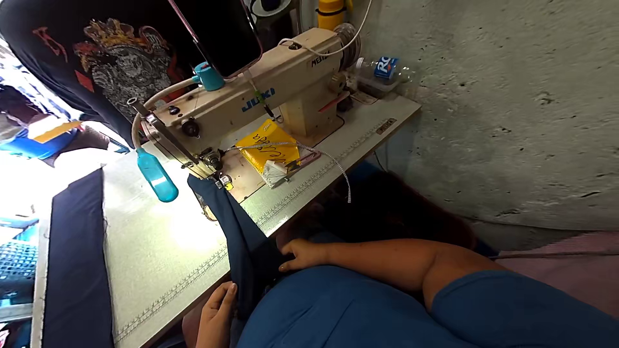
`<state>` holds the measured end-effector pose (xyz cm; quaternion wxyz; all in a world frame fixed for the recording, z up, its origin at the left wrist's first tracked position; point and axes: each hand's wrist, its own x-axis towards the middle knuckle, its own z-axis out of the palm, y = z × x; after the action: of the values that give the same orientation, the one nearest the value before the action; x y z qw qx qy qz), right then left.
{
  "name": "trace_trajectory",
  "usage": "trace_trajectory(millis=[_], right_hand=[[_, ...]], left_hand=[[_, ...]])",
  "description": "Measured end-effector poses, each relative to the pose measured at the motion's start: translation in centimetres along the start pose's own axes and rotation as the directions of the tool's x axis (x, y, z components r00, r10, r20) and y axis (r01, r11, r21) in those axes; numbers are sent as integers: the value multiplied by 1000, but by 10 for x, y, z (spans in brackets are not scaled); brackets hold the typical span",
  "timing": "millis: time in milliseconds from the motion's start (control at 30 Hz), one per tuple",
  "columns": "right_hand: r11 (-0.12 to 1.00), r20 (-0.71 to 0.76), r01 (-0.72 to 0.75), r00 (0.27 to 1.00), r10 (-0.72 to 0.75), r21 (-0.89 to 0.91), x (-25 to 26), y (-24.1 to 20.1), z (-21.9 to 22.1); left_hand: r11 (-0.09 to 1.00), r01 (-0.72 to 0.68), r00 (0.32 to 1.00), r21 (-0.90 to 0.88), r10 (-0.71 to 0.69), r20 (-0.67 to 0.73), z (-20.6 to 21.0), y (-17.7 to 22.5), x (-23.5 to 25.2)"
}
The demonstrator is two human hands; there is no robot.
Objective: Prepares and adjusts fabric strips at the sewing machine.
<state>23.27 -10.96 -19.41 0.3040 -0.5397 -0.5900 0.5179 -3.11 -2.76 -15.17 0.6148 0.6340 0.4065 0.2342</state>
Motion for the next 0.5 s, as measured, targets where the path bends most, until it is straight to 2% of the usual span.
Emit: trace_trajectory(millis=[100,200,267,333,367,433,500], right_hand=[[1000,62,-16,998,17,-18,2,-2,1],[996,113,-47,992,55,-72,4,-2,1],[995,114,-54,991,64,-86,5,4,3],[994,114,-40,992,51,-99,4,5,2],[994,111,-14,993,25,-104,3,3,-1],[991,92,80,993,-70,-106,-3,-8,-11],[977,67,201,978,-196,-74,-10,-24,-21]], left_hand=[[995,98,986,1,-98,136,-3,6,-2],[991,134,964,26,-137,229,-5,6,1],[972,87,951,218,-146,272,-12,6,5],[857,-34,943,513,-143,302,-24,8,8],[788,-108,945,606,-107,308,-30,10,8],[702,-240,952,670,34,305,-39,26,-1],[709,-288,957,644,187,223,-43,49,-17]])
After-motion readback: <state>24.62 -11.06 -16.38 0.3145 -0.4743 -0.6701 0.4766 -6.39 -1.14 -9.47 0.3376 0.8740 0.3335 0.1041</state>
